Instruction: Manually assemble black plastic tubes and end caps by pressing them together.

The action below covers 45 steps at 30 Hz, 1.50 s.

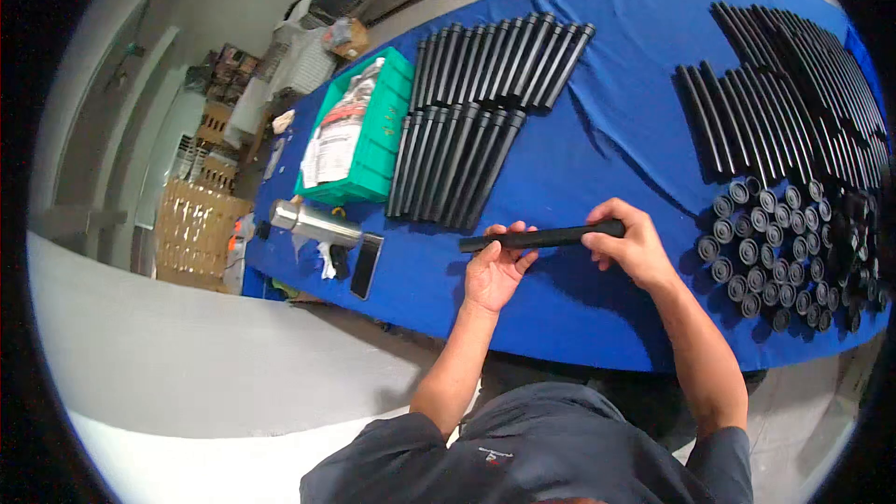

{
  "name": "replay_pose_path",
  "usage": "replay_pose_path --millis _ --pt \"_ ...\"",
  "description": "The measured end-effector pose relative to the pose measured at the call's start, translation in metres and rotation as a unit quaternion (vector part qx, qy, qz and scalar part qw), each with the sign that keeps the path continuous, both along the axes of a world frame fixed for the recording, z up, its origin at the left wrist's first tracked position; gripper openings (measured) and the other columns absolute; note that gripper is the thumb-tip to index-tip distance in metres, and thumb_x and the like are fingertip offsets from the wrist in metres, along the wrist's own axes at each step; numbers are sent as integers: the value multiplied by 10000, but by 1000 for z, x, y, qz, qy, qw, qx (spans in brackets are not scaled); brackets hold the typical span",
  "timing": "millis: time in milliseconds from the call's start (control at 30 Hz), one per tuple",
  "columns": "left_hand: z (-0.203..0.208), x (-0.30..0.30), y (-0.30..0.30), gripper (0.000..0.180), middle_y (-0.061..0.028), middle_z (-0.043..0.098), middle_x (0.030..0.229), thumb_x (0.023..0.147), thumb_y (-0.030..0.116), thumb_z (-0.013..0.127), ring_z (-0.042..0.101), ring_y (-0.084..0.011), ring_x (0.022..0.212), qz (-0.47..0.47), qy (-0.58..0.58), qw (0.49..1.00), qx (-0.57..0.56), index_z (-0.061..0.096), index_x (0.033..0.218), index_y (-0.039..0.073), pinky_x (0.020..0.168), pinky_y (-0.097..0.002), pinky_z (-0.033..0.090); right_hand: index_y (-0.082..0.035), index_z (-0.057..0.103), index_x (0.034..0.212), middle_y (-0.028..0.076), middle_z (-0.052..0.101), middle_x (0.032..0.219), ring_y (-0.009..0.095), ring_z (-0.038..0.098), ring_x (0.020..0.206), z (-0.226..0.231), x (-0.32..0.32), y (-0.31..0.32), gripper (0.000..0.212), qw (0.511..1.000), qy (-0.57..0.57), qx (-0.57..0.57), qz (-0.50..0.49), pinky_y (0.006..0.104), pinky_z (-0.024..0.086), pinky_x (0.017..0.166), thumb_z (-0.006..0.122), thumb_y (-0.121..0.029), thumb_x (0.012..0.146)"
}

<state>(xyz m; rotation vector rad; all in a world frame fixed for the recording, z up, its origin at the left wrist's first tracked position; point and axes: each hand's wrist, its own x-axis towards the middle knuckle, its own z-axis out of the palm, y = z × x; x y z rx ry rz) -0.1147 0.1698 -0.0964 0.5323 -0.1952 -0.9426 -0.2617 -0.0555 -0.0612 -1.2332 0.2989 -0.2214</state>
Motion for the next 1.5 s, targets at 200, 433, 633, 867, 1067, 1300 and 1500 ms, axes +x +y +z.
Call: replay_pose_path --millis 200,433,633,867,1067,1300,1500 --pt "30 29 39 200 -152 676 1153 894 77 658 609 -331 1164 32 -99 993 55 660 1093 63 967 -471 534 -47 593 913 21 597 716 108 602 571 6 2 -11 152 998 -5 59 -31 245 490 467 716 -82 831" --pt "91 -8 5 419 -138 689 1093 763 164 795 667 -289 975 -17 -806 459 373 668 1141 33 872 -364 526 -39 575 890 29 599 714 107 591 535 9 3 -7 143 999 16 41 15 241 492 448 703 -70 832" --pt "74 -13 -12 327 -169 675 1026 782 130 764 650 -340 949 -5 -791 506 343 659 1062 -2 839 -405 523 2 527 1156 85 622 839 151 620 632 15 -1 -10 414 997 5 70 -16 273 525 495 735 -106 814" --pt "113 131 -76 322 -192 683 1003 784 165 742 673 -315 942 168 -747 496 408 683 1040 -21 820 -395 532 -17 294 1463 159 549 1147 209 629 876 6 5 -14 805 996 22 84 12 316 546 607 751 -151 814" --pt "95 299 -153 398 -210 714 976 754 257 742 690 -343 931 236 -712 396 530 718 1041 -17 857 -414 534 -24 333 1442 112 584 1053 186 629 858 0 9 -24 728 993 32 113 33 307 530 646 726 -123 837" --pt "74 357 -192 403 -203 707 1053 736 265 744 668 -352 1013 276 -692 290 601 721 1052 16 918 -426 507 -9 396 1389 93 607 989 168 626 846 -5 12 -27 604 986 20 157 60 313 540 706 691 -67 866" --pt "58 362 -201 345 -230 697 1033 731 217 698 658 -365 1006 292 -672 259 629 725 1013 20 918 -443 504 -2 418 1367 97 616 983 162 627 840 -5 13 -28 570 982 25 174 65 306 540 719 690 -61 870"
